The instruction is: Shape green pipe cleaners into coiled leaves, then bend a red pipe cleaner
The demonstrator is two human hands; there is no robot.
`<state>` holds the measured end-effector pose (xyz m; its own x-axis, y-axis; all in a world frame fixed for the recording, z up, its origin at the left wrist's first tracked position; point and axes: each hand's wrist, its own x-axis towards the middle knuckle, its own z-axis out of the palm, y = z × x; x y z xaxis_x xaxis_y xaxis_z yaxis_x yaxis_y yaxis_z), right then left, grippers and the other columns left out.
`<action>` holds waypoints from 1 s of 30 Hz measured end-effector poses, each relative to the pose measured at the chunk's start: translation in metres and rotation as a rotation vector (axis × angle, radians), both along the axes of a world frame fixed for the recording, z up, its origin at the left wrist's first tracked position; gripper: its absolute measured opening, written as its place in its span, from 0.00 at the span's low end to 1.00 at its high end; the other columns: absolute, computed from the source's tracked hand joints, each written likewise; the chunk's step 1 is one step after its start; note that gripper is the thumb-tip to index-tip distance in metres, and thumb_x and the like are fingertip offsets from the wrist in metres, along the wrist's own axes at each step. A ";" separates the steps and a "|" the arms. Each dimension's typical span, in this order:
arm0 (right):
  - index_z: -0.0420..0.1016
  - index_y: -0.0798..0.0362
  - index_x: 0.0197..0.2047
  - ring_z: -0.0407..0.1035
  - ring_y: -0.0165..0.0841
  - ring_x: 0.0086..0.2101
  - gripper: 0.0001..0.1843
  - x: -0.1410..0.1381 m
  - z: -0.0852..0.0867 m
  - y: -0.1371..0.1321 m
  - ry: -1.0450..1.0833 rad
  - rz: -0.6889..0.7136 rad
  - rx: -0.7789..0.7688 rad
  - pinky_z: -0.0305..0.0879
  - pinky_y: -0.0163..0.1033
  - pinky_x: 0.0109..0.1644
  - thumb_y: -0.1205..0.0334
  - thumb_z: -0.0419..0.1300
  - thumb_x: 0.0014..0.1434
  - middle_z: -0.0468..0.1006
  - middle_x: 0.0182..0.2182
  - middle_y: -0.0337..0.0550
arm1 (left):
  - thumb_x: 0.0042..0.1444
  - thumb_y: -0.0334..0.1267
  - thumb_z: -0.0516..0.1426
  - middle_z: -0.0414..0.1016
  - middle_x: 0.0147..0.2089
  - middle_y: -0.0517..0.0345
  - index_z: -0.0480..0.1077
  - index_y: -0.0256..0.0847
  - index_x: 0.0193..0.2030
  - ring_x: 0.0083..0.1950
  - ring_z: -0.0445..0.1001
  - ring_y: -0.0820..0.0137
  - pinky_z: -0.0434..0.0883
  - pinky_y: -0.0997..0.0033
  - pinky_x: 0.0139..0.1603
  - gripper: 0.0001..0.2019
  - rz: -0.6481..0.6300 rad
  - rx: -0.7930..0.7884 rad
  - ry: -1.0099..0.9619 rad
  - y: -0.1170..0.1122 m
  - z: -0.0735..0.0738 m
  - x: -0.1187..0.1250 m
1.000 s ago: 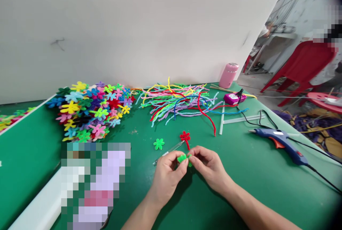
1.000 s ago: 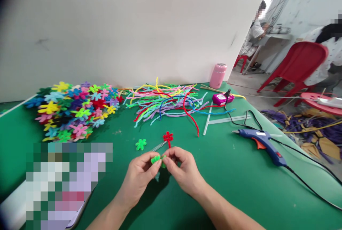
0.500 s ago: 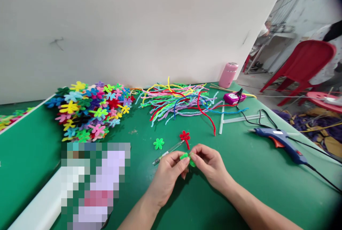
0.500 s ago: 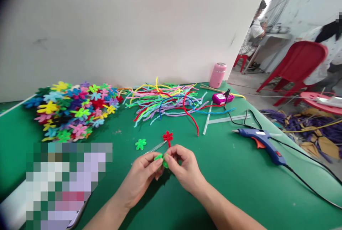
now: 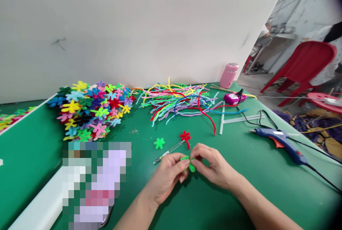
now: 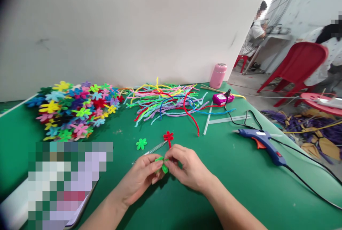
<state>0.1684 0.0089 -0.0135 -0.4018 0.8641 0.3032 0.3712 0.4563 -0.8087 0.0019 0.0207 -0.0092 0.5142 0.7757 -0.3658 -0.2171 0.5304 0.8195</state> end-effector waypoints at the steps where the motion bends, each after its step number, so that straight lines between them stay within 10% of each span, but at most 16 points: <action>1: 0.65 0.53 0.33 0.61 0.29 0.28 0.04 0.000 0.000 0.000 -0.032 -0.005 0.020 0.59 0.34 0.32 0.67 0.50 0.58 0.67 0.28 0.41 | 0.44 0.39 0.62 0.60 0.18 0.66 0.67 0.34 0.25 0.21 0.57 0.79 0.52 0.77 0.21 0.10 0.002 0.005 0.004 0.000 0.000 0.000; 18: 0.61 0.53 0.28 0.56 0.26 0.24 0.07 -0.006 -0.001 -0.003 -0.134 -0.039 -0.006 0.52 0.31 0.27 0.73 0.50 0.53 0.61 0.24 0.35 | 0.47 0.38 0.58 0.58 0.20 0.66 0.67 0.35 0.27 0.22 0.55 0.78 0.54 0.77 0.22 0.08 -0.139 0.284 0.311 0.001 0.003 -0.005; 30: 0.58 0.54 0.22 0.48 0.24 0.21 0.07 -0.013 -0.010 0.002 0.220 -0.095 -0.492 0.47 0.29 0.23 0.70 0.48 0.50 0.54 0.18 0.32 | 0.54 0.25 0.47 0.65 0.25 0.57 0.65 0.36 0.32 0.28 0.62 0.68 0.63 0.63 0.36 0.08 -0.056 1.730 1.065 -0.011 -0.006 -0.002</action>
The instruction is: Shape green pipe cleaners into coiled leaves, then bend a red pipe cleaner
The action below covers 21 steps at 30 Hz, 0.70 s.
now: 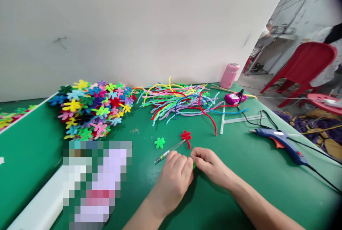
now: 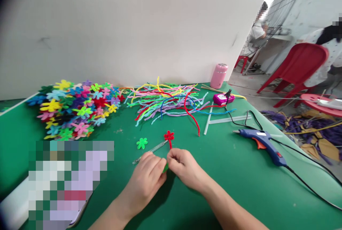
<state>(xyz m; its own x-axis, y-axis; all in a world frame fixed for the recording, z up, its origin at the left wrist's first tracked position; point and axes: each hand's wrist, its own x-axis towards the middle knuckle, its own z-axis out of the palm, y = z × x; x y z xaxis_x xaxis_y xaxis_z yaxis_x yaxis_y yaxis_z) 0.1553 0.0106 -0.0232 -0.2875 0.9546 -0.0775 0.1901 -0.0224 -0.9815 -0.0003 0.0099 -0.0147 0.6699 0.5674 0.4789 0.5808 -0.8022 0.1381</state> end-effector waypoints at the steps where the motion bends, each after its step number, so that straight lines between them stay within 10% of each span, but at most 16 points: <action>1: 0.58 0.54 0.21 0.47 0.24 0.21 0.07 0.000 -0.002 0.001 0.035 0.001 -0.058 0.46 0.29 0.22 0.70 0.47 0.49 0.53 0.17 0.31 | 0.54 0.25 0.47 0.65 0.25 0.58 0.66 0.36 0.32 0.28 0.62 0.69 0.63 0.63 0.36 0.09 -0.014 0.043 0.032 0.000 0.000 0.000; 7: 0.59 0.54 0.22 0.48 0.24 0.20 0.08 -0.003 -0.001 0.001 0.060 -0.021 -0.069 0.46 0.30 0.22 0.67 0.49 0.52 0.54 0.17 0.31 | 0.52 0.26 0.48 0.65 0.26 0.57 0.66 0.36 0.29 0.29 0.63 0.69 0.62 0.66 0.34 0.07 0.063 -0.238 -0.147 0.004 0.002 0.003; 15: 0.69 0.54 0.36 0.60 0.28 0.27 0.05 0.006 0.006 -0.003 -0.112 0.013 0.394 0.60 0.32 0.29 0.66 0.53 0.56 0.67 0.27 0.39 | 0.46 0.40 0.58 0.58 0.18 0.67 0.64 0.36 0.25 0.20 0.55 0.79 0.53 0.77 0.20 0.09 0.122 -1.560 -0.949 0.011 0.005 0.000; 21: 0.68 0.53 0.32 0.62 0.29 0.28 0.05 0.010 0.009 -0.002 -0.180 0.075 0.494 0.61 0.33 0.31 0.67 0.52 0.57 0.67 0.28 0.41 | 0.42 0.38 0.62 0.60 0.17 0.66 0.65 0.35 0.23 0.19 0.55 0.80 0.50 0.78 0.19 0.10 0.025 -1.775 -1.079 0.012 0.006 -0.001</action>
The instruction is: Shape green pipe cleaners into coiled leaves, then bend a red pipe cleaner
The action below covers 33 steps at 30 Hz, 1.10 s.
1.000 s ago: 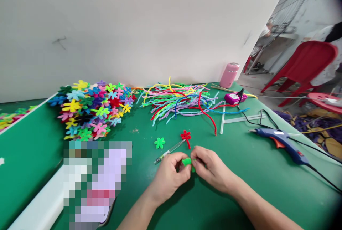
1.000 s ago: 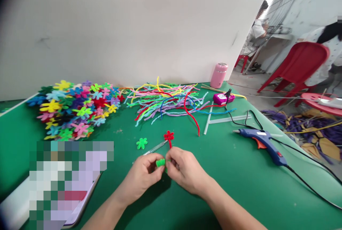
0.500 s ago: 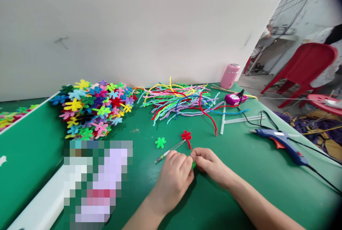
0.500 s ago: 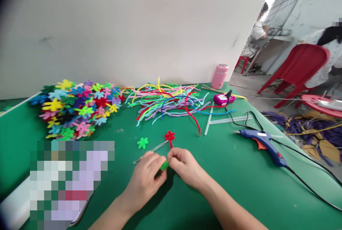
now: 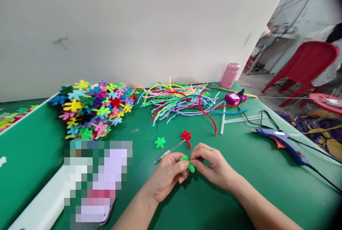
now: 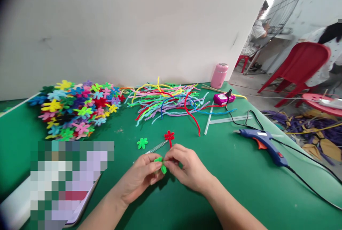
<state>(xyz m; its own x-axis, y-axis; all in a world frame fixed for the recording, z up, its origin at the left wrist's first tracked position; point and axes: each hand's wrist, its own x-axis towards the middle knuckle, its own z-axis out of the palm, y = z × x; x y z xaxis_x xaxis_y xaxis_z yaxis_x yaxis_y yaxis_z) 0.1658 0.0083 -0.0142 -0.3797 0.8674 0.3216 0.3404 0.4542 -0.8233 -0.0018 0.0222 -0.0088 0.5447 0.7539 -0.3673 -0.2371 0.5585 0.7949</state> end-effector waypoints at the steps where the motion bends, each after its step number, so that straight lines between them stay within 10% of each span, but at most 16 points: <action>1: 0.67 0.53 0.31 0.62 0.28 0.28 0.05 0.000 0.001 0.000 -0.018 -0.003 0.002 0.60 0.33 0.31 0.67 0.52 0.57 0.66 0.28 0.41 | 0.42 0.38 0.62 0.60 0.17 0.66 0.66 0.34 0.24 0.19 0.56 0.80 0.51 0.78 0.19 0.10 -0.008 0.012 0.011 0.000 0.000 0.000; 16: 0.59 0.55 0.22 0.49 0.25 0.22 0.11 -0.008 -0.008 0.003 0.111 -0.041 -0.484 0.46 0.31 0.24 0.64 0.50 0.55 0.56 0.19 0.32 | 0.45 0.28 0.51 0.58 0.23 0.64 0.62 0.39 0.21 0.25 0.57 0.74 0.54 0.75 0.26 0.05 -0.029 0.886 0.747 -0.005 0.006 0.006; 23: 0.64 0.57 0.25 0.45 0.22 0.18 0.20 -0.010 -0.007 0.008 0.453 -0.110 -0.738 0.37 0.32 0.21 0.47 0.54 0.53 0.59 0.18 0.33 | 0.49 0.39 0.54 0.57 0.21 0.66 0.64 0.37 0.26 0.23 0.53 0.77 0.53 0.77 0.23 0.07 0.064 0.425 0.447 -0.002 -0.001 0.003; 33: 0.62 0.56 0.25 0.49 0.25 0.22 0.16 -0.010 -0.006 0.003 0.408 -0.040 -0.554 0.46 0.32 0.25 0.52 0.55 0.55 0.57 0.20 0.33 | 0.45 0.39 0.61 0.57 0.18 0.68 0.62 0.36 0.24 0.21 0.52 0.79 0.50 0.78 0.22 0.11 0.080 0.143 0.111 -0.003 -0.007 0.005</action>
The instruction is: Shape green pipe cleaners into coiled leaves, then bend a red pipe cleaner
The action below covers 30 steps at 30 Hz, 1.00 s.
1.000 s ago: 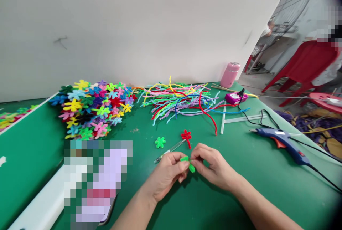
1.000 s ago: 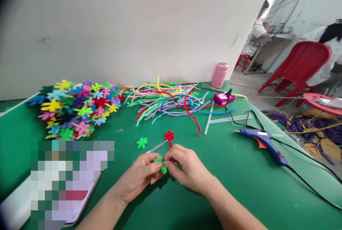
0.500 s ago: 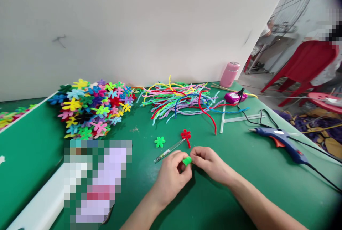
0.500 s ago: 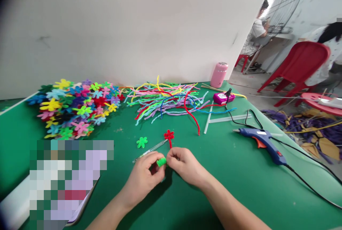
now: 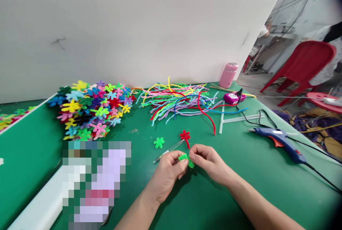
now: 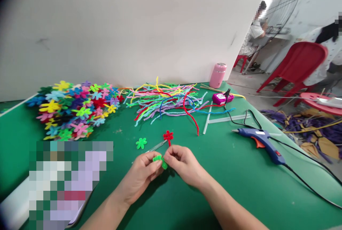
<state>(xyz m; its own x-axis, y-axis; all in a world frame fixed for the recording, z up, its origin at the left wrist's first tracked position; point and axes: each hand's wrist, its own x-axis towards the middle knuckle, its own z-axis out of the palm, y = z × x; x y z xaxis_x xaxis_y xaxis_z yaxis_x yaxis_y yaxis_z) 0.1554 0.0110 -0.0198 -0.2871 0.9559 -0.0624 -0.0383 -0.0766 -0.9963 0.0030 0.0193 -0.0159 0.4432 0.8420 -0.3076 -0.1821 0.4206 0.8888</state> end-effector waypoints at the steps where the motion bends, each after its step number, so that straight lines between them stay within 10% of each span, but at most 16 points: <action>1: 0.62 0.56 0.25 0.49 0.25 0.22 0.15 -0.001 0.001 0.000 0.016 0.004 -0.001 0.46 0.32 0.25 0.52 0.55 0.55 0.56 0.20 0.33 | 0.44 0.39 0.61 0.57 0.18 0.68 0.62 0.36 0.24 0.22 0.52 0.79 0.50 0.78 0.23 0.11 -0.001 -0.030 -0.051 -0.001 0.001 0.000; 23: 0.63 0.55 0.30 0.52 0.26 0.23 0.09 0.000 -0.005 0.000 -0.192 -0.103 0.171 0.52 0.32 0.26 0.58 0.52 0.58 0.59 0.22 0.34 | 0.52 0.41 0.55 0.65 0.27 0.62 0.68 0.38 0.35 0.28 0.62 0.75 0.63 0.77 0.29 0.08 0.087 0.415 0.362 -0.001 -0.002 -0.001; 30: 0.65 0.54 0.34 0.59 0.26 0.25 0.03 0.001 -0.002 -0.004 -0.259 -0.191 0.336 0.58 0.31 0.29 0.64 0.54 0.56 0.65 0.26 0.37 | 0.53 0.31 0.54 0.70 0.34 0.54 0.70 0.37 0.36 0.35 0.70 0.70 0.68 0.71 0.36 0.05 0.191 0.912 0.636 -0.002 -0.002 -0.001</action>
